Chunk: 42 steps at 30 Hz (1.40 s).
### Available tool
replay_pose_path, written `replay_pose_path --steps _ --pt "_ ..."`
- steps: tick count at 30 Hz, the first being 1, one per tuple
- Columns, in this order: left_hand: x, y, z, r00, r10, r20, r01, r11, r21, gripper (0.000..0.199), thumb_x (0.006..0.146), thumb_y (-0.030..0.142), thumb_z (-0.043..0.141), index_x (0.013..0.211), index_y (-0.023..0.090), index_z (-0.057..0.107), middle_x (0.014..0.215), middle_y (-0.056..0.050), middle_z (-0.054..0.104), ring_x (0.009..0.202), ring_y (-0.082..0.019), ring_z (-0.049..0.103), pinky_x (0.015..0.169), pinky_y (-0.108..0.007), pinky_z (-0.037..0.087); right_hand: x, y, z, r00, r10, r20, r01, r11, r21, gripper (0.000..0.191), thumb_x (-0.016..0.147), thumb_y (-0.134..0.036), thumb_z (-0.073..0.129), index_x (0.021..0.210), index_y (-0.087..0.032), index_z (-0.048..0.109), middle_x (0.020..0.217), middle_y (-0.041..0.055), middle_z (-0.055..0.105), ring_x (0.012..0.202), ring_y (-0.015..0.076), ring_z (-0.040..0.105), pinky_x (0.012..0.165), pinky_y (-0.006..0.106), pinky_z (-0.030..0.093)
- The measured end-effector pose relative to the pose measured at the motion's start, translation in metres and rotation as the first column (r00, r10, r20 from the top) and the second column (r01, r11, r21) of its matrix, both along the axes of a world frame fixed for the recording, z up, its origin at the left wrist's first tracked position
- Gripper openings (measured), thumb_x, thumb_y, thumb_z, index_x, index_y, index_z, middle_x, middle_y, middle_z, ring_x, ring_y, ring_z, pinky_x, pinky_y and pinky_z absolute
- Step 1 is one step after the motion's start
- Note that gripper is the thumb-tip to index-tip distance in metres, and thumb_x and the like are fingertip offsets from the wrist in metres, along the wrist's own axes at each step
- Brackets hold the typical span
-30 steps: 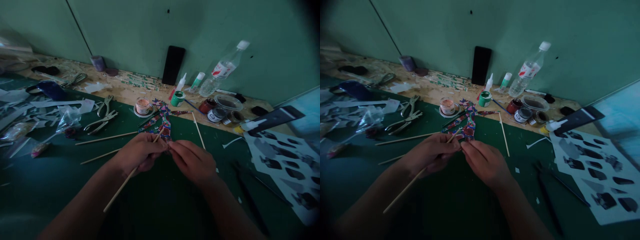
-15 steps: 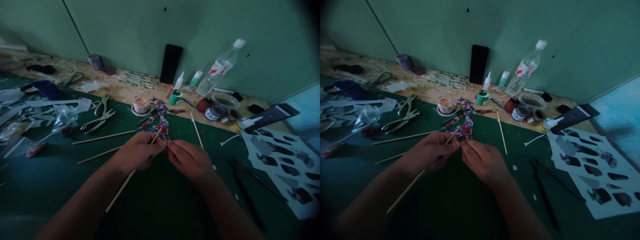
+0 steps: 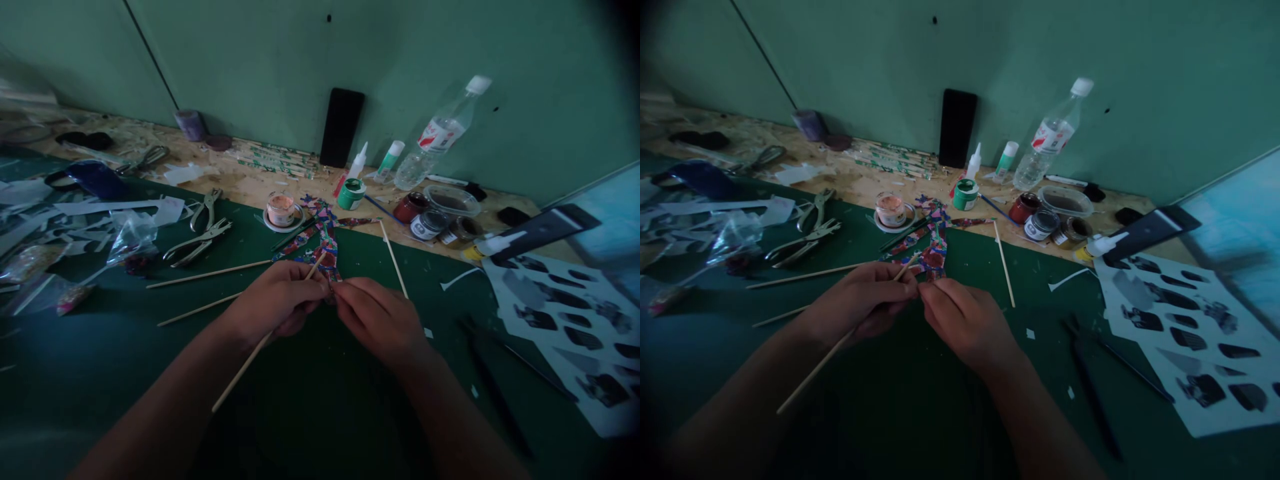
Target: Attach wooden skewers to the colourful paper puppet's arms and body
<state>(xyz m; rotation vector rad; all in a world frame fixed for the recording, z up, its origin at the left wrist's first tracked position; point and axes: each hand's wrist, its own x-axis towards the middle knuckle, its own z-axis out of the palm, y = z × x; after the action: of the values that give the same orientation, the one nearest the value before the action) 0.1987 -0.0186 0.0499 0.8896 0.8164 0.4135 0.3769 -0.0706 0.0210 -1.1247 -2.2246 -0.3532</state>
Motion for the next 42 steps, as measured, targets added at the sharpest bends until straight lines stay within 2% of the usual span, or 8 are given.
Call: replay_pose_path --steps 7,12,15,20,23,28,36,42 --pt "0.001 -0.002 0.001 0.999 -0.032 0.016 0.032 0.999 0.009 0.011 0.075 0.015 0.059 0.066 0.017 0.051 0.044 0.01 0.04 0.027 -0.002 0.03 0.027 -0.013 0.019 0.003 0.0 0.002 1.0 0.001 -0.015 -0.001 1.0 0.01 0.013 0.086 -0.012 0.058 0.096 -0.013 0.066 0.088 0.0048 0.072 0.08 0.012 0.068 0.075 0.021 0.054" --pt "0.002 -0.002 -0.001 1.0 0.001 -0.008 0.0 0.999 0.038 0.01 0.078 0.019 0.059 0.07 0.016 0.055 0.047 0.009 0.042 0.027 -0.002 0.03 0.026 -0.013 0.019 0.002 0.0 -0.004 0.992 -0.032 -0.126 0.022 0.997 -0.078 0.015 0.087 -0.014 0.057 0.1 -0.016 0.065 0.092 0.0042 0.071 0.083 0.0125 0.067 0.074 0.023 0.054" --pt "0.002 0.001 -0.004 0.996 0.084 -0.02 -0.083 0.995 0.055 0.007 0.08 0.02 0.059 0.075 0.016 0.057 0.05 0.008 0.045 0.027 -0.001 0.03 0.027 -0.013 0.019 0.0 0.003 -0.006 0.971 -0.066 -0.228 0.034 0.989 -0.142 0.016 0.088 -0.014 0.055 0.101 -0.017 0.064 0.09 0.0041 0.07 0.081 0.0128 0.066 0.071 0.024 0.054" --pt "0.001 0.007 -0.01 0.935 0.352 0.055 -0.355 0.932 0.079 0.013 0.083 0.026 0.057 0.076 0.016 0.054 0.052 0.007 0.046 0.029 -0.001 0.027 0.027 -0.014 0.018 -0.001 0.007 -0.005 0.92 -0.18 -0.347 0.131 0.979 -0.158 0.014 0.088 -0.015 0.054 0.097 -0.016 0.066 0.085 0.0045 0.068 0.072 0.0109 0.063 0.067 0.024 0.052" --pt "0.0 0.009 -0.011 0.917 0.392 0.071 -0.397 0.915 0.075 0.015 0.084 0.028 0.055 0.075 0.017 0.052 0.053 0.007 0.045 0.03 -0.002 0.029 0.028 -0.015 0.018 -0.002 0.007 -0.005 0.92 -0.18 -0.349 0.122 0.976 -0.182 0.014 0.089 -0.016 0.053 0.095 -0.015 0.066 0.083 0.0044 0.068 0.07 0.0106 0.062 0.065 0.024 0.052" --pt "0.003 0.008 -0.011 0.945 0.328 0.022 -0.328 0.94 0.097 0.03 0.086 0.034 0.052 0.061 0.018 0.043 0.046 0.007 0.04 0.027 -0.003 0.026 0.028 -0.017 0.015 -0.005 0.005 -0.007 0.927 -0.182 -0.328 0.104 0.965 -0.242 0.016 0.089 -0.016 0.051 0.096 -0.016 0.066 0.083 0.0041 0.068 0.072 0.0117 0.063 0.066 0.025 0.051" --pt "0.012 0.001 -0.012 0.971 0.232 -0.055 -0.226 0.969 0.095 0.042 0.089 0.052 0.041 0.065 0.019 0.047 0.042 0.008 0.039 0.026 -0.005 0.025 0.03 -0.018 0.013 -0.006 0.006 -0.011 0.931 -0.195 -0.309 0.098 0.948 -0.301 0.018 0.088 -0.015 0.049 0.1 -0.017 0.063 0.087 0.0038 0.069 0.078 0.0145 0.065 0.069 0.027 0.049" --pt "0.024 -0.007 -0.02 0.983 0.145 -0.115 -0.091 0.921 0.379 0.043 0.092 0.042 0.04 0.059 0.016 0.048 0.044 0.006 0.038 0.037 -0.005 0.031 0.038 -0.019 0.019 -0.004 0.006 -0.008 0.923 -0.287 -0.256 0.134 0.865 -0.483 0.014 0.084 -0.015 0.042 0.077 -0.019 0.054 0.067 0.0001 0.059 0.061 0.0151 0.057 0.057 0.027 0.04"
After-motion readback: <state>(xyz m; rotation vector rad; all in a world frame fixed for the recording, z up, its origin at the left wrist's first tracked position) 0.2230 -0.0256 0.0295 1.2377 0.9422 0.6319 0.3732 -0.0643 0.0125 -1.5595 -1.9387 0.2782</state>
